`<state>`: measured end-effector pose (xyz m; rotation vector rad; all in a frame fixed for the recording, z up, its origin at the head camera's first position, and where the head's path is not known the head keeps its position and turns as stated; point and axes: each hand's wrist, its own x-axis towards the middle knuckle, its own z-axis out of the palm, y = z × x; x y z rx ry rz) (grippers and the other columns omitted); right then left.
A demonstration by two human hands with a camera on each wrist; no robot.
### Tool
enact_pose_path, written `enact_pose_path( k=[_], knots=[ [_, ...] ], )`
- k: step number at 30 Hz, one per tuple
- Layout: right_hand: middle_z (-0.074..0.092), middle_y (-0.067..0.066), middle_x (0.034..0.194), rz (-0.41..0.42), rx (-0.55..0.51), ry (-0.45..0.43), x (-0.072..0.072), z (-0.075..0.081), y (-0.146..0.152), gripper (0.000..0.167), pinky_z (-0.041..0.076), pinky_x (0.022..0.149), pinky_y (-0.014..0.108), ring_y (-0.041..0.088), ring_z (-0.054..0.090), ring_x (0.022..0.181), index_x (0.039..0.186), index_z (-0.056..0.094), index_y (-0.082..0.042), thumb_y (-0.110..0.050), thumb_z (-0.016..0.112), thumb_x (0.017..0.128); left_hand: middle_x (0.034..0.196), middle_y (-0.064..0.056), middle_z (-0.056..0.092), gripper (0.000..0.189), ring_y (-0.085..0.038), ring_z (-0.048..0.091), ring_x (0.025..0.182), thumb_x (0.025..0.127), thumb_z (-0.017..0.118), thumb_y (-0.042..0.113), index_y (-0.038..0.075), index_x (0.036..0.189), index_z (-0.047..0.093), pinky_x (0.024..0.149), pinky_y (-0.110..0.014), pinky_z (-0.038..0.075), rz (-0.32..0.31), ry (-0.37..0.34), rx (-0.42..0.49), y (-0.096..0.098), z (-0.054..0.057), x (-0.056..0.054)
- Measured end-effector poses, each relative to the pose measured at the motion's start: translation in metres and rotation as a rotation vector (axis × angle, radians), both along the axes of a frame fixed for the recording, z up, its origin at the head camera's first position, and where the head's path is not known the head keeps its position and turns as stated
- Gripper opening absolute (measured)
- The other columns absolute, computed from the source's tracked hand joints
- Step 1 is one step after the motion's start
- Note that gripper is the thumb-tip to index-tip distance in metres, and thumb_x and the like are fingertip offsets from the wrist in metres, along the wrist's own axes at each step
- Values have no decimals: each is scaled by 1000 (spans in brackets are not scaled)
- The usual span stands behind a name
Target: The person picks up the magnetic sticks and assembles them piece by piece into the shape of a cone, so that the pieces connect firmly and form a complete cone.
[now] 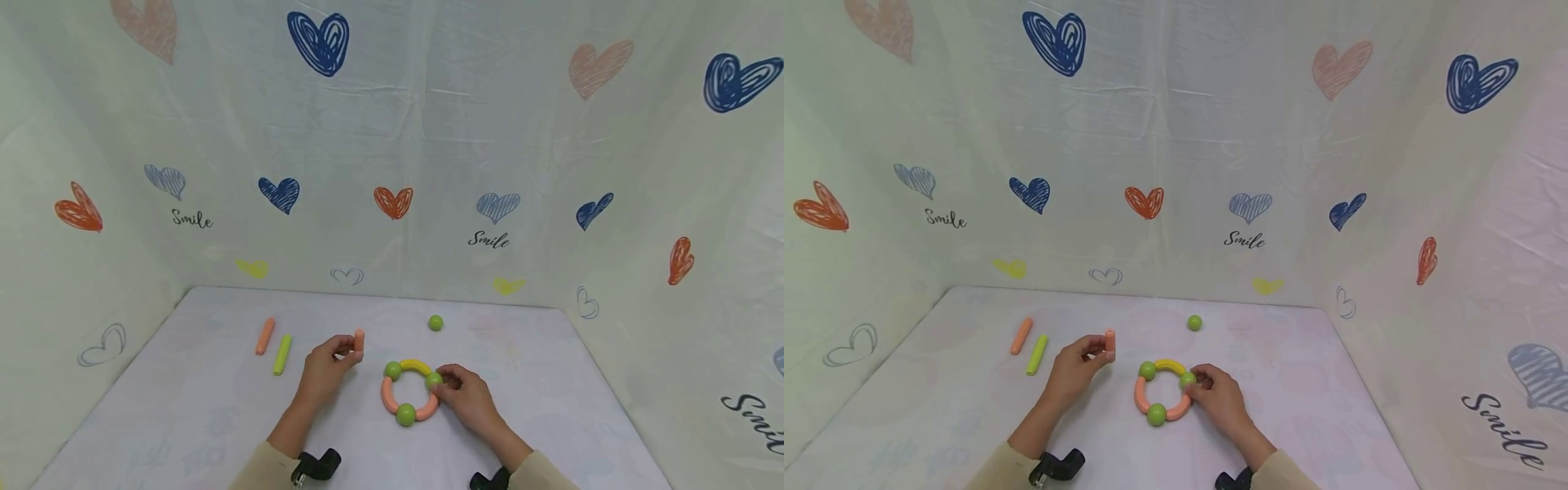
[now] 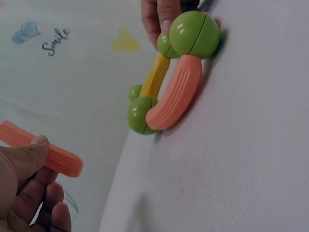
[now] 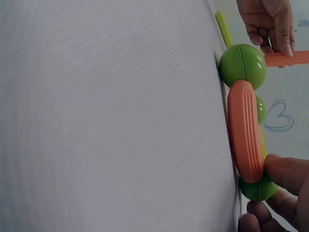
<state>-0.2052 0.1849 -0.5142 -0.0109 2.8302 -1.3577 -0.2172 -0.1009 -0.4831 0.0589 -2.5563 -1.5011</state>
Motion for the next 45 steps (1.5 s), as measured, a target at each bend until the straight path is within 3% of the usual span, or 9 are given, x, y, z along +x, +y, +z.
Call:
enact_pose_path(
  k=[7, 14, 24, 32, 38, 45],
  knots=[
    [72, -1, 102, 3, 10, 4, 1, 1, -1, 34, 46, 70, 25, 13, 57, 85, 120, 77, -12, -23, 83, 89, 106, 1, 75, 24, -16, 65, 101, 95, 80, 18, 13, 118, 75, 85, -33, 53, -75, 3, 29, 31, 2, -7],
    [71, -2, 100, 15, 11, 11, 0, -1, -3, 33, 46, 71, 26, 13, 56, 85, 119, 77, -12, -23, 83, 89, 106, 0, 73, 24, -16, 63, 97, 95, 80, 19, 13, 118, 75, 83, -34, 54, -108, -34, 4, 51, -1, -10],
    [72, -2, 101, 28, 17, 17, 0, -1, -4, 33, 47, 72, 26, 12, 57, 86, 119, 76, -12, -24, 83, 89, 115, -1, 75, 27, -16, 64, 98, 95, 79, 18, 14, 121, 75, 83, -32, 58, -147, -58, -25, 55, -7, -7],
    [67, -2, 96, 41, 5, -28, 0, 1, -2, 37, 46, 70, 27, 14, 56, 87, 127, 75, -15, -22, 80, 92, 118, -4, 74, 29, -21, 66, 105, 95, 79, 15, 11, 124, 75, 85, -36, 60, -164, -81, -10, 56, -16, -5],
    [68, -2, 96, 50, 0, -20, 0, -1, -2, 34, 48, 74, 30, 14, 57, 88, 123, 76, -12, -22, 81, 91, 119, -5, 75, 32, -20, 67, 105, 95, 79, 14, 11, 127, 73, 84, -35, 60, -161, -83, -9, 58, -19, -5],
    [69, -3, 95, 6, 1, 0, 1, -3, -2, 32, 48, 71, 28, 13, 58, 85, 113, 75, -12, -25, 87, 85, 116, -4, 73, 32, -20, 65, 105, 94, 79, 14, 13, 125, 74, 88, -40, 59, -161, -83, -11, 58, -18, -5]
  ],
)
